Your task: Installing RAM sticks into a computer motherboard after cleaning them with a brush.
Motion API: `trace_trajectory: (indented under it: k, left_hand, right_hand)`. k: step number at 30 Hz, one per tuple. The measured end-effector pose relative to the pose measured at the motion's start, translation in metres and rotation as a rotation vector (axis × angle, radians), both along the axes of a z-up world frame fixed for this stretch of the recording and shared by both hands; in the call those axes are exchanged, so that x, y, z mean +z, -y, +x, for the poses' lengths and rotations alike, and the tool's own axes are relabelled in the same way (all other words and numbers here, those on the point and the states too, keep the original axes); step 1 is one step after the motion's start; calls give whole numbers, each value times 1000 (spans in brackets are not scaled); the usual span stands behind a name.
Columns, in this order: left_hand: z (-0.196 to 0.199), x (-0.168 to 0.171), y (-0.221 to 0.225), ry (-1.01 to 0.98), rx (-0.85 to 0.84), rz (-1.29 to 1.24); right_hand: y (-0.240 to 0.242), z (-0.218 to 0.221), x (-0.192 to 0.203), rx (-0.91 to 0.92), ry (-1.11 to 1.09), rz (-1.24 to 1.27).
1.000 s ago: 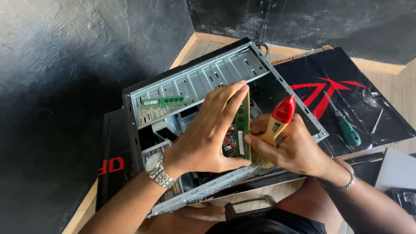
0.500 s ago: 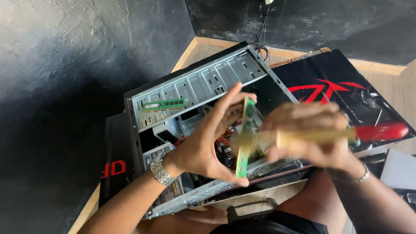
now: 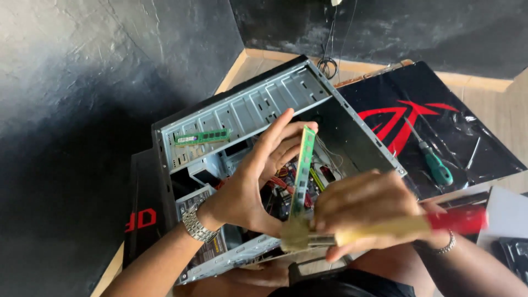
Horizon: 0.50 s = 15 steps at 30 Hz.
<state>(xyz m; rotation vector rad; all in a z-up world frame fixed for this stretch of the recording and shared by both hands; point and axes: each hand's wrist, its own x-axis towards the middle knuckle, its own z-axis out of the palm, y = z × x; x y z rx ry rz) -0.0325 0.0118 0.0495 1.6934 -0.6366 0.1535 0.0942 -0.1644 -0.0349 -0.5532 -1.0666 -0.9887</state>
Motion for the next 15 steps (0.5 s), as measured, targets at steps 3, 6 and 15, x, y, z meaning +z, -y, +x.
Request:
trace_trajectory:
  k: [3,6,15]
  left_hand:
    - [-1,-3,1,-23,-11,43]
    - [0,-6,1,-23,43,109]
    - [5,-14,-2,176,152,467]
  right_hand:
    - [28,-3,51,217,157,-755]
    - [31,1,52,-146,-142,-802]
    - [42,11,52,411,-454,-1177]
